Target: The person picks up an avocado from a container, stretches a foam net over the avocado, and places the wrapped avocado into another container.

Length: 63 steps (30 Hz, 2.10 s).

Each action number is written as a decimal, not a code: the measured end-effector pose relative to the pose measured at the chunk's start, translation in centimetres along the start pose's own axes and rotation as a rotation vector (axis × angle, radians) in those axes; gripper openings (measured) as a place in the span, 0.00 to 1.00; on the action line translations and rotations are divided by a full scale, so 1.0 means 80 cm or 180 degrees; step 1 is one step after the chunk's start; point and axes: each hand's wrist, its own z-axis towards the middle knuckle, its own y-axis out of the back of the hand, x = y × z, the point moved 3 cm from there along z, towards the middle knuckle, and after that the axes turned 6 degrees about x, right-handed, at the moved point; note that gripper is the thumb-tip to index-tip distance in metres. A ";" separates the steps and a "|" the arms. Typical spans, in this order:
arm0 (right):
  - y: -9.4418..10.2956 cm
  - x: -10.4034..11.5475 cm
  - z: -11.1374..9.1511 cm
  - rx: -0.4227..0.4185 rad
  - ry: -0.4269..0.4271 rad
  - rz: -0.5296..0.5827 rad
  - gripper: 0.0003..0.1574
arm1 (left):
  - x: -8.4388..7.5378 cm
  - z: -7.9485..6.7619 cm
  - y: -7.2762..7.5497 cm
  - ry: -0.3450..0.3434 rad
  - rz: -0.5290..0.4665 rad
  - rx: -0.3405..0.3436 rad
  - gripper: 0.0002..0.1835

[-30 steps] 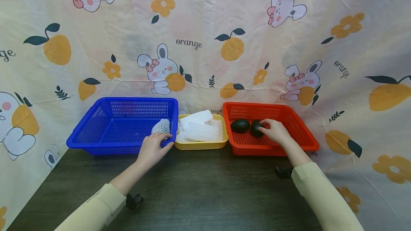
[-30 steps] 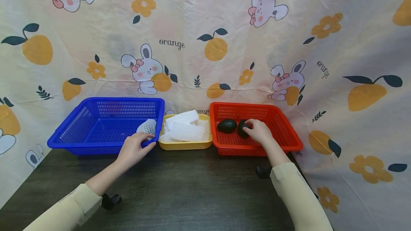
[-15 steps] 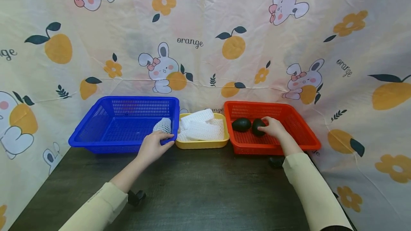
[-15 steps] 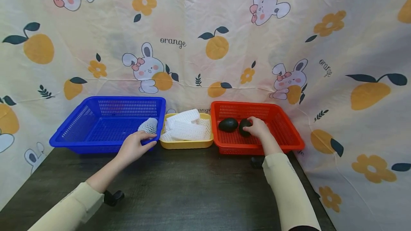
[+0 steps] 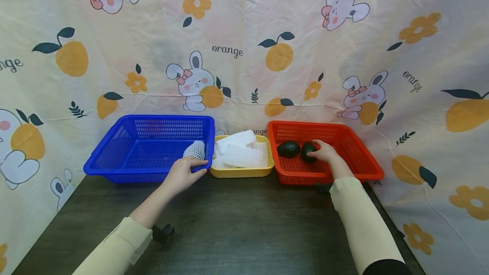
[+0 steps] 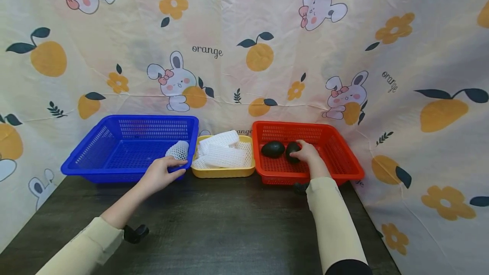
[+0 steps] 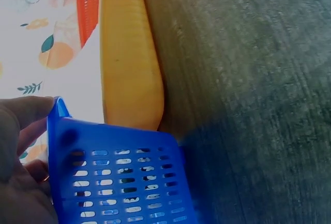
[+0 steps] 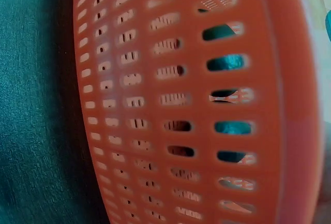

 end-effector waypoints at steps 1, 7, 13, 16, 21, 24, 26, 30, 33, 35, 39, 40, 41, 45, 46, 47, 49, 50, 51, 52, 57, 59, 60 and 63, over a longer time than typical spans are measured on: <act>-0.001 0.000 0.001 0.0026 0.0001 0.0005 0.48 | 0.000 0.000 0.001 0.0001 -0.0018 0.0026 0.14; -0.014 0.003 0.007 0.0218 -0.0009 -0.0064 0.48 | 0.002 0.000 0.002 0.0048 -0.0092 0.0165 0.15; -0.025 0.003 0.009 0.0310 -0.0003 -0.0140 0.50 | 0.003 -0.001 0.001 0.0061 -0.0096 0.0197 0.15; -0.026 0.006 0.010 0.0221 0.0030 -0.0135 0.48 | 0.003 0.000 0.001 0.0056 -0.0091 0.0174 0.15; -0.026 0.011 0.011 0.0057 0.0048 -0.0169 0.43 | 0.002 0.001 0.001 0.0092 -0.0099 0.0147 0.15; -0.026 0.012 0.012 0.0002 0.0025 -0.0193 0.41 | 0.001 0.000 0.002 0.0084 -0.0094 0.0139 0.15; -0.026 0.011 0.013 -0.0017 -0.0009 -0.0195 0.39 | 0.001 0.000 0.002 0.0093 -0.0105 0.0139 0.15; -0.026 0.011 0.016 -0.0051 -0.0070 -0.0229 0.35 | 0.001 0.000 0.001 0.0107 -0.0104 0.0151 0.15; -0.026 0.010 0.019 -0.0084 -0.0092 -0.0256 0.33 | 0.002 0.000 0.001 0.0103 -0.0100 0.0137 0.15; -0.026 0.010 0.019 -0.0106 -0.0099 -0.0285 0.33 | 0.001 0.000 0.001 0.0104 -0.0111 0.0126 0.15; -0.026 0.010 0.018 -0.0111 -0.0156 -0.0381 0.32 | 0.001 0.000 0.001 0.0115 -0.0102 0.0137 0.15; -0.025 0.010 0.017 -0.0111 -0.0166 -0.0410 0.32 | 0.001 0.000 0.001 0.0116 -0.0100 0.0142 0.15; -0.025 0.010 0.017 -0.0107 -0.0173 -0.0439 0.32 | 0.001 -0.001 0.001 0.0118 -0.0095 0.0145 0.15; -0.024 0.010 0.015 -0.0102 -0.0138 -0.0503 0.31 | 0.002 -0.001 0.001 0.0112 -0.0076 0.0135 0.15; -0.024 0.010 0.014 -0.0101 -0.0127 -0.0504 0.30 | 0.002 -0.001 0.001 0.0108 -0.0069 0.0132 0.15; -0.023 0.010 0.014 -0.0098 -0.0108 -0.0510 0.30 | 0.002 -0.001 0.001 0.0104 -0.0064 0.0130 0.15; -0.022 0.010 0.012 -0.0102 -0.0086 -0.0522 0.30 | 0.002 -0.001 0.001 0.0100 -0.0051 0.0127 0.15; -0.022 0.010 0.012 -0.0101 -0.0080 -0.0516 0.29 | 0.002 -0.001 0.001 0.0098 -0.0044 0.0124 0.15; -0.021 0.010 0.011 -0.0099 -0.0066 -0.0515 0.29 | 0.003 -0.001 0.001 0.0101 -0.0039 0.0123 0.15; -0.020 0.010 0.010 -0.0096 -0.0057 -0.0512 0.29 | 0.002 -0.001 0.001 0.0108 -0.0042 0.0124 0.15; -0.017 0.006 0.007 -0.0047 -0.0038 -0.0476 0.32 | 0.002 -0.001 0.002 0.0149 -0.0046 0.0142 0.15; -0.016 0.004 0.005 -0.0025 -0.0044 -0.0463 0.33 | 0.002 -0.001 0.001 0.0159 -0.0051 0.0151 0.15; -0.016 0.004 0.004 -0.0018 -0.0038 -0.0464 0.33 | 0.002 -0.001 0.001 0.0160 -0.0056 0.0153 0.15; -0.014 0.003 0.001 -0.0008 -0.0026 -0.0437 0.34 | 0.003 0.000 0.000 0.0165 -0.0059 0.0143 0.15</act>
